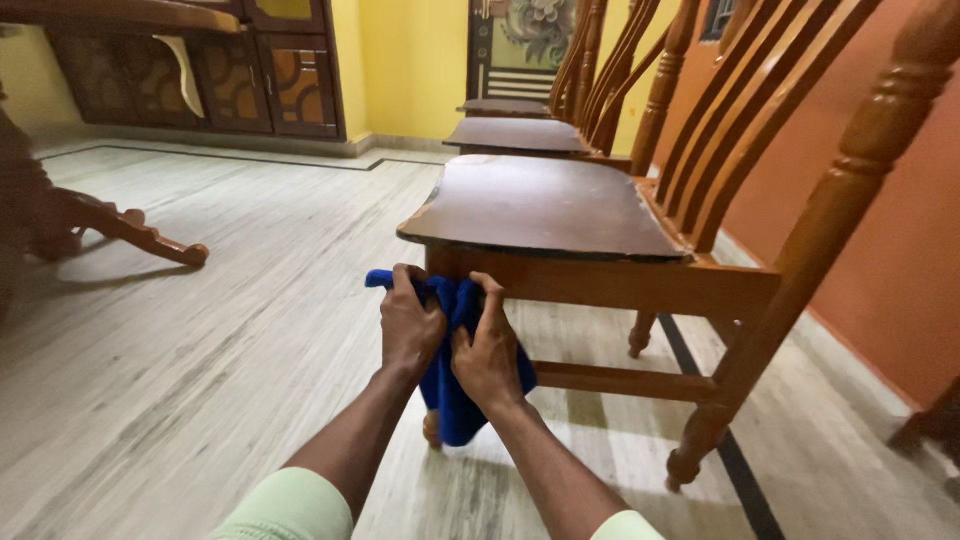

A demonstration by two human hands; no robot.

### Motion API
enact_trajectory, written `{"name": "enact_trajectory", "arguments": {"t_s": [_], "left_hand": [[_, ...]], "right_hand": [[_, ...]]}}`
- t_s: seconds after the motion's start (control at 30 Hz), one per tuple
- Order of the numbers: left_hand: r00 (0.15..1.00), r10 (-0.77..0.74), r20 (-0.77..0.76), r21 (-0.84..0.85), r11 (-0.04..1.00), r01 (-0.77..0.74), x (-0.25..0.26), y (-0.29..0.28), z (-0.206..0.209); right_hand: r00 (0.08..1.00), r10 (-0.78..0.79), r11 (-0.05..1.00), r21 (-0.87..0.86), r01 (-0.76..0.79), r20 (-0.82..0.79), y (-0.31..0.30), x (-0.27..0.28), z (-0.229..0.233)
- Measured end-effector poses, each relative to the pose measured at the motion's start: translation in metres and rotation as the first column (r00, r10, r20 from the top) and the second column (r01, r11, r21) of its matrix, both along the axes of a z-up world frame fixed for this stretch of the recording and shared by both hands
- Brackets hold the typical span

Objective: The person wipes the exterior wooden surfaces of a cabinet with a blue cloth, then applies liquid from a spray bottle to several wooden chairs and wipes them clean.

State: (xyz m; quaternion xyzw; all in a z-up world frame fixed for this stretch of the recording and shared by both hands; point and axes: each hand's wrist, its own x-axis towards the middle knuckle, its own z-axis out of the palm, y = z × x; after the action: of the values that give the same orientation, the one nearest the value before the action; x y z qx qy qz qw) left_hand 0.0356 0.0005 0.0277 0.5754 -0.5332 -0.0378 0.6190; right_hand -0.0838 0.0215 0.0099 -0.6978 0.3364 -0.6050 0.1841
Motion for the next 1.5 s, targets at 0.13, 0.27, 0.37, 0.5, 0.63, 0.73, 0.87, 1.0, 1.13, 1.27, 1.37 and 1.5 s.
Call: {"name": "enact_trajectory", "arguments": {"t_s": [0.13, 0.27, 0.37, 0.5, 0.63, 0.73, 0.87, 1.0, 1.13, 1.27, 1.37, 1.5], "left_hand": [[0.999, -0.032, -0.029, -0.015, 0.999, 0.031, -0.026, 0.008, 0.024], [0.999, -0.025, 0.043, -0.103, 0.994, 0.029, -0.052, 0.004, 0.034], [0.999, -0.049, -0.001, -0.085, 0.995, 0.048, -0.082, -0.007, 0.034], [0.968, -0.243, -0.066, -0.201, 0.953, 0.225, -0.128, -0.016, 0.031], [0.981, -0.178, -0.082, -0.068, 0.983, 0.172, -0.161, -0.004, 0.042], [0.985, -0.174, -0.007, 0.026, 0.984, 0.175, -0.166, 0.013, 0.054], [0.952, -0.25, 0.177, 0.011, 0.968, 0.252, -0.182, 0.021, 0.07], [0.918, -0.315, 0.24, 0.117, 0.948, 0.295, -0.221, 0.017, 0.089], [0.9, -0.346, 0.267, -0.005, 0.933, 0.36, -0.26, 0.017, 0.111], [0.936, -0.294, 0.194, -0.03, 0.952, 0.305, -0.272, 0.011, 0.136], [0.952, -0.269, 0.147, -0.099, 0.953, 0.285, -0.267, -0.001, 0.157], [0.959, -0.218, 0.179, -0.203, 0.946, 0.253, -0.266, -0.023, 0.188]], "right_hand": [[0.995, -0.096, 0.989, -0.112, 0.091, -0.039, 0.003, -0.016, 0.018], [0.964, -0.262, 0.954, -0.16, 0.252, -0.044, -0.001, -0.041, 0.027], [0.942, -0.334, 0.929, -0.175, 0.325, -0.026, -0.005, -0.072, 0.035], [0.868, -0.494, 0.852, -0.227, 0.472, -0.048, -0.011, -0.128, 0.042], [0.793, -0.609, 0.748, -0.312, 0.585, 0.028, -0.016, -0.184, 0.049], [0.712, -0.702, 0.683, -0.282, 0.674, 0.001, -0.008, -0.216, 0.061], [0.602, -0.799, 0.593, -0.201, 0.78, -0.021, 0.0, -0.247, 0.085], [0.447, -0.892, 0.435, -0.146, 0.888, 0.06, 0.0, -0.279, 0.1], [0.416, -0.891, 0.38, -0.203, 0.902, 0.179, -0.016, -0.31, 0.102], [0.563, -0.806, 0.477, -0.362, 0.801, 0.184, -0.03, -0.325, 0.117], [0.652, -0.74, 0.54, -0.429, 0.724, 0.169, -0.03, -0.321, 0.143], [0.614, -0.772, 0.502, -0.433, 0.749, 0.166, -0.035, -0.32, 0.191]]}}
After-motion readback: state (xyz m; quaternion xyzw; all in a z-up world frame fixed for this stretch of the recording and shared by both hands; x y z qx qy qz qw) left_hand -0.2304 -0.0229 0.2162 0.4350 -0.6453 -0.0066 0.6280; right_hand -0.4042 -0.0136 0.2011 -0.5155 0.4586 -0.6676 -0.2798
